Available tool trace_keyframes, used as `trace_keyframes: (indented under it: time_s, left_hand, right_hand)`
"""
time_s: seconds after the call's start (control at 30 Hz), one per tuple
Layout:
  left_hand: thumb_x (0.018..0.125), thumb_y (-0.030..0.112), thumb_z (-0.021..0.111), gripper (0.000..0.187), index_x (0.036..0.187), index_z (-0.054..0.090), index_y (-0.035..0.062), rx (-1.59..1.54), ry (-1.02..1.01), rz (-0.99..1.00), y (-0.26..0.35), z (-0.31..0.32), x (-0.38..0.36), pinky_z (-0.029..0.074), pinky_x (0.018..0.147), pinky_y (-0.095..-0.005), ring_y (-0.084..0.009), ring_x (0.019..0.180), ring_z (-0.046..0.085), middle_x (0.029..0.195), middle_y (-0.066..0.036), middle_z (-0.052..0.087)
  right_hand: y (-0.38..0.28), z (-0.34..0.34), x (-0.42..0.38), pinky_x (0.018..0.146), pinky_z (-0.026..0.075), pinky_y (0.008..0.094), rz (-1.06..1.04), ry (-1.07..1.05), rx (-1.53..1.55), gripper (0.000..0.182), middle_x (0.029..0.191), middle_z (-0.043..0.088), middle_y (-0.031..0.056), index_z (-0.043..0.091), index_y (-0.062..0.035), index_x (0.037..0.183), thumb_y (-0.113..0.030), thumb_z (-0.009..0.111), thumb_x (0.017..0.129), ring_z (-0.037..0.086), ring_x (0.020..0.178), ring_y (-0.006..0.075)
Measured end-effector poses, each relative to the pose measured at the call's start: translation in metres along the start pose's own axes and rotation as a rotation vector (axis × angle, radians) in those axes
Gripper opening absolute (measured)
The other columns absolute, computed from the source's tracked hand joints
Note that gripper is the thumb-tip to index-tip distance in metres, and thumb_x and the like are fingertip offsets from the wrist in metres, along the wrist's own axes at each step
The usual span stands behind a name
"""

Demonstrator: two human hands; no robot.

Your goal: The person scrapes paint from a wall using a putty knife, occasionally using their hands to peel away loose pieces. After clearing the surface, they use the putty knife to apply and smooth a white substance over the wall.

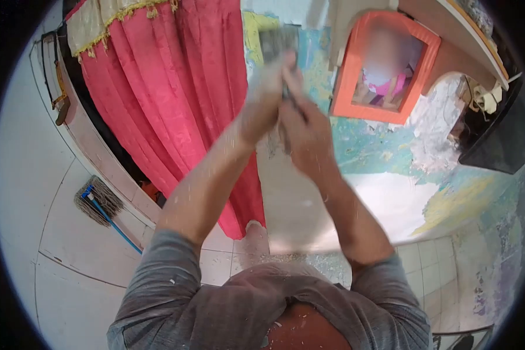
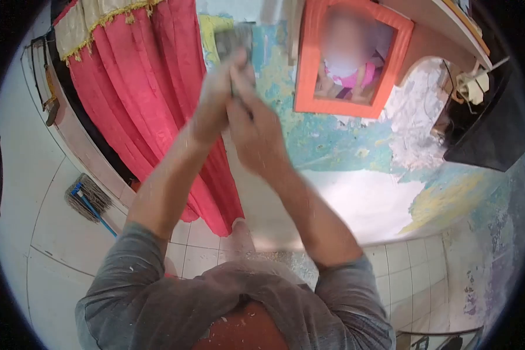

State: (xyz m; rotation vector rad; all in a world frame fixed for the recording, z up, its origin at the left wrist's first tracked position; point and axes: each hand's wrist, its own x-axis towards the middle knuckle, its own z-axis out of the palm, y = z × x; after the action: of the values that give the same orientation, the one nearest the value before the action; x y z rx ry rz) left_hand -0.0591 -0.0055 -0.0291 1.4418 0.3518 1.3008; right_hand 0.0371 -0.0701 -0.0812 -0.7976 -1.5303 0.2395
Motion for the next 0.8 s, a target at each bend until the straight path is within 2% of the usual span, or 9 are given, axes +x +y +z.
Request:
trace_keyframes:
  time_s: [0.07,0.1,0.2,0.27,0.4,0.53,0.67,0.73,0.8]
  left_hand:
    - [0.099,0.037,0.05,0.034,0.087,0.059,0.0056,0.209,-0.071,0.322,0.02,-0.001,0.038,0.043,0.069,-0.0286,-0.0094,0.074,0.049,0.076,0.0,0.055]
    - [0.099,0.037,0.05,0.034,0.087,0.059,0.0056,0.204,-0.072,0.324,0.029,0.007,0.036,0.043,0.069,-0.0286,-0.0094,0.074,0.049,0.076,0.0,0.055]
    - [0.099,0.037,0.049,0.038,0.085,0.059,0.0037,-0.051,0.013,0.159,0.031,0.019,0.014,0.043,0.07,-0.0294,-0.0128,0.073,0.05,0.075,-0.002,0.056]
    - [0.099,0.038,0.05,0.039,0.082,0.058,0.0041,0.127,-0.128,0.265,-0.009,0.003,-0.008,0.043,0.069,-0.0301,-0.0149,0.071,0.051,0.074,-0.003,0.055]
    - [0.099,0.037,0.05,0.04,0.08,0.058,0.0037,0.127,-0.067,0.178,0.004,0.015,0.001,0.042,0.068,-0.03,-0.0142,0.071,0.051,0.074,-0.003,0.055]
    - [0.098,0.036,0.051,0.039,0.08,0.059,0.0028,0.035,0.003,0.034,0.001,0.023,-0.015,0.042,0.065,-0.0308,-0.0148,0.07,0.052,0.072,-0.004,0.055]
    - [0.096,0.036,0.053,0.036,0.081,0.061,0.0039,0.105,-0.066,0.168,0.008,0.017,0.014,0.042,0.064,-0.0313,-0.0156,0.069,0.052,0.072,-0.004,0.056]
    - [0.096,0.036,0.053,0.037,0.082,0.062,0.0025,-0.043,0.044,-0.032,0.009,0.021,0.008,0.042,0.064,-0.0315,-0.0159,0.07,0.053,0.073,-0.005,0.058]
    - [0.094,0.036,0.054,0.038,0.083,0.062,0.0009,0.098,0.031,0.06,0.0,0.015,0.004,0.043,0.065,-0.0322,-0.0171,0.07,0.055,0.074,-0.006,0.06]
  right_hand:
    - [0.01,-0.008,0.054,0.066,0.045,0.0253,-0.782,0.185,-0.578,0.049,0.124,0.06,0.0097,0.047,-0.0061,0.146,-0.007,0.048,0.098,0.056,0.081,0.0077]
    - [0.004,-0.01,0.055,0.066,0.045,0.0253,-0.784,0.183,-0.582,0.049,0.124,0.06,0.0097,0.047,-0.0061,0.146,-0.007,0.048,0.098,0.056,0.081,0.0077]
    - [-0.015,-0.01,0.035,0.064,0.045,0.0226,-0.729,0.205,-0.477,0.049,0.131,0.059,0.0106,0.046,-0.006,0.146,-0.007,0.048,0.097,0.055,0.079,0.0055]
    - [-0.03,-0.011,-0.018,0.059,0.043,0.0208,0.141,-0.024,0.171,0.05,0.124,0.062,0.0091,0.046,-0.0062,0.147,-0.006,0.048,0.097,0.053,0.072,0.0034]
    - [-0.031,-0.014,-0.004,0.052,0.036,0.0202,0.193,-0.047,0.334,0.052,0.08,0.055,-0.0034,0.042,-0.0072,0.15,-0.008,0.047,0.098,0.042,0.058,0.0027]
    - [-0.022,-0.009,-0.017,0.052,0.035,0.0204,0.152,-0.012,0.232,0.052,0.072,0.049,-0.0046,0.041,-0.0074,0.15,-0.009,0.046,0.099,0.04,0.057,0.0031]
    - [-0.035,-0.021,-0.003,0.08,0.048,0.0277,0.22,-0.083,0.139,0.053,0.106,0.06,0.0149,0.04,-0.0051,0.15,-0.013,0.046,0.098,0.057,0.083,0.0149]
    - [-0.04,-0.022,0.005,0.086,0.048,0.0284,0.321,-0.122,0.218,0.053,0.124,0.06,0.0211,0.04,-0.0055,0.15,-0.013,0.046,0.097,0.061,0.093,0.0176]
    - [-0.023,-0.017,-0.004,0.094,0.048,0.0321,0.152,-0.057,0.01,0.053,0.146,0.045,0.0284,0.04,-0.0055,0.149,-0.011,0.046,0.097,0.062,0.108,0.0264]
